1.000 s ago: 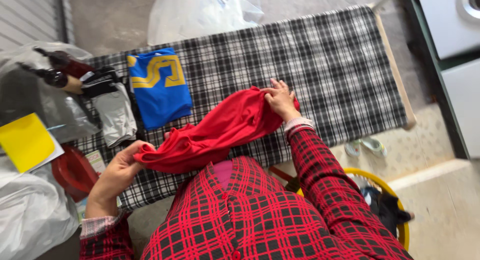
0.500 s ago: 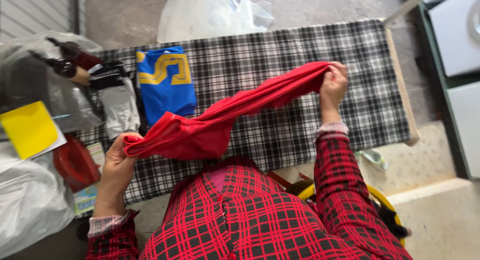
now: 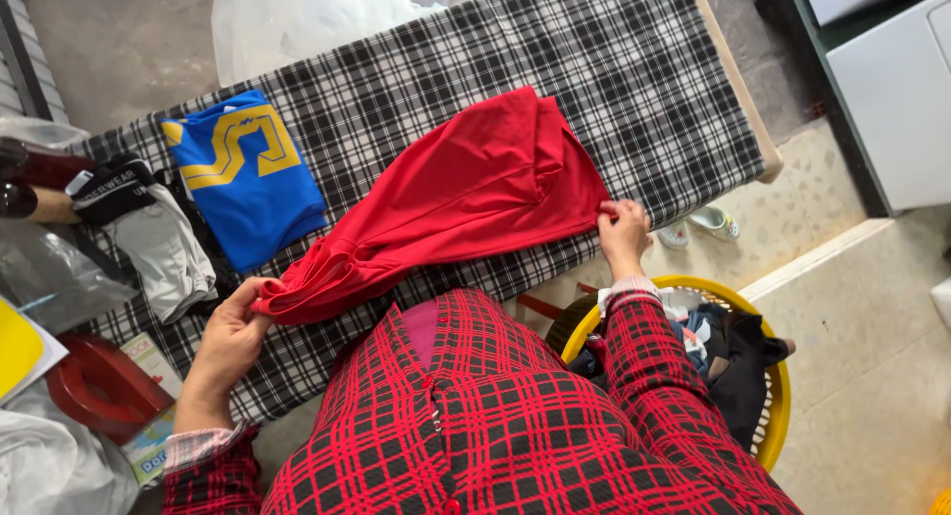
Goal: The person folds a blue t-shirt on a plaid-covered ironing board, then picks up a red long-sleeved shirt from a laundry basket and begins folding it. The person smooths and aligns the garments by hand.
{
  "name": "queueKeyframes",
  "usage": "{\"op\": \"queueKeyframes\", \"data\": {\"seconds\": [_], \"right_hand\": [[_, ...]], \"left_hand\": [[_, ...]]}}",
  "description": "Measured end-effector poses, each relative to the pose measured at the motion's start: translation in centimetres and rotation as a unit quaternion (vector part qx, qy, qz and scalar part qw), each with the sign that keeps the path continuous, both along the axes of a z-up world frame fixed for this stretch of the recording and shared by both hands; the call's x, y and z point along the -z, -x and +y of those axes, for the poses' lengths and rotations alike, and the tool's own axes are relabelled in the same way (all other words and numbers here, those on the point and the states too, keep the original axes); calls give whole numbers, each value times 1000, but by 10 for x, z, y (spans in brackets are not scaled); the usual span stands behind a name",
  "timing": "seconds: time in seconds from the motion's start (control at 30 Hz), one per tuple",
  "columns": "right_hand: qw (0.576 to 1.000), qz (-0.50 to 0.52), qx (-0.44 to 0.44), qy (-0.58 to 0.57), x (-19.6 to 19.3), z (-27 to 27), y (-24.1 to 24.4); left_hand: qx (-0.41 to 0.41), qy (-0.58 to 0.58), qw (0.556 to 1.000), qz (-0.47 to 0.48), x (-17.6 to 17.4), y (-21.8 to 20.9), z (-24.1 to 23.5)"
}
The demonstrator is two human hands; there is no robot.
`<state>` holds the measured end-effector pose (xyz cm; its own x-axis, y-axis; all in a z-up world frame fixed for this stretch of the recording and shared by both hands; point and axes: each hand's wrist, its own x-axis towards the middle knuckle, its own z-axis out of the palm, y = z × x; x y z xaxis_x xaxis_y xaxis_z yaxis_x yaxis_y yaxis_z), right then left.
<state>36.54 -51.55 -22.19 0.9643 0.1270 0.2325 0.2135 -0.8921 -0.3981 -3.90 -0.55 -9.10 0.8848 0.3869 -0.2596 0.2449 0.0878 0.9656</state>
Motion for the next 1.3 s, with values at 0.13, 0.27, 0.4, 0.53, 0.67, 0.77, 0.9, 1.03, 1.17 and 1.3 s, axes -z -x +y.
{"op": "queueKeyframes", "data": {"seconds": [0.13, 0.27, 0.4, 0.53, 0.67, 0.77, 0.9, 1.03, 1.17, 1.3], "right_hand": [[996, 23, -20, -81, -6, 41, -25], [981, 104, -17, -163, 16, 96, -54], [976, 160, 7, -146, 37, 122, -102], [964, 84, 133, -213, 25, 84, -142], [990, -28, 114, -75, 23, 54, -104], [988, -4, -3, -157, 33, 74, -64], [968, 152, -1, -201, 49, 116, -31], [930, 317, -18, -185, 41, 126, -45], [823, 486, 34, -290, 2, 116, -77], [830, 371, -70, -411, -53, 104, -111]], "left_hand": [[9, 4, 1000, 9, -4, 3, 4], [-1, -6, 1000, 4, -6, 7, -2], [-46, -12, 999, -8, -3, 16, -6], [-88, -10, 996, -33, -2, 31, 0], [-89, 12, 996, -22, 6, 41, -1], [-88, 3, 996, 7, 12, 45, -2], [-71, 9, 997, 13, 9, 37, 2], [-66, -3, 998, 19, 0, 28, 7], [-71, -5, 997, -1, -2, 24, 9], [-96, -1, 995, -21, -3, 21, 13]]}}
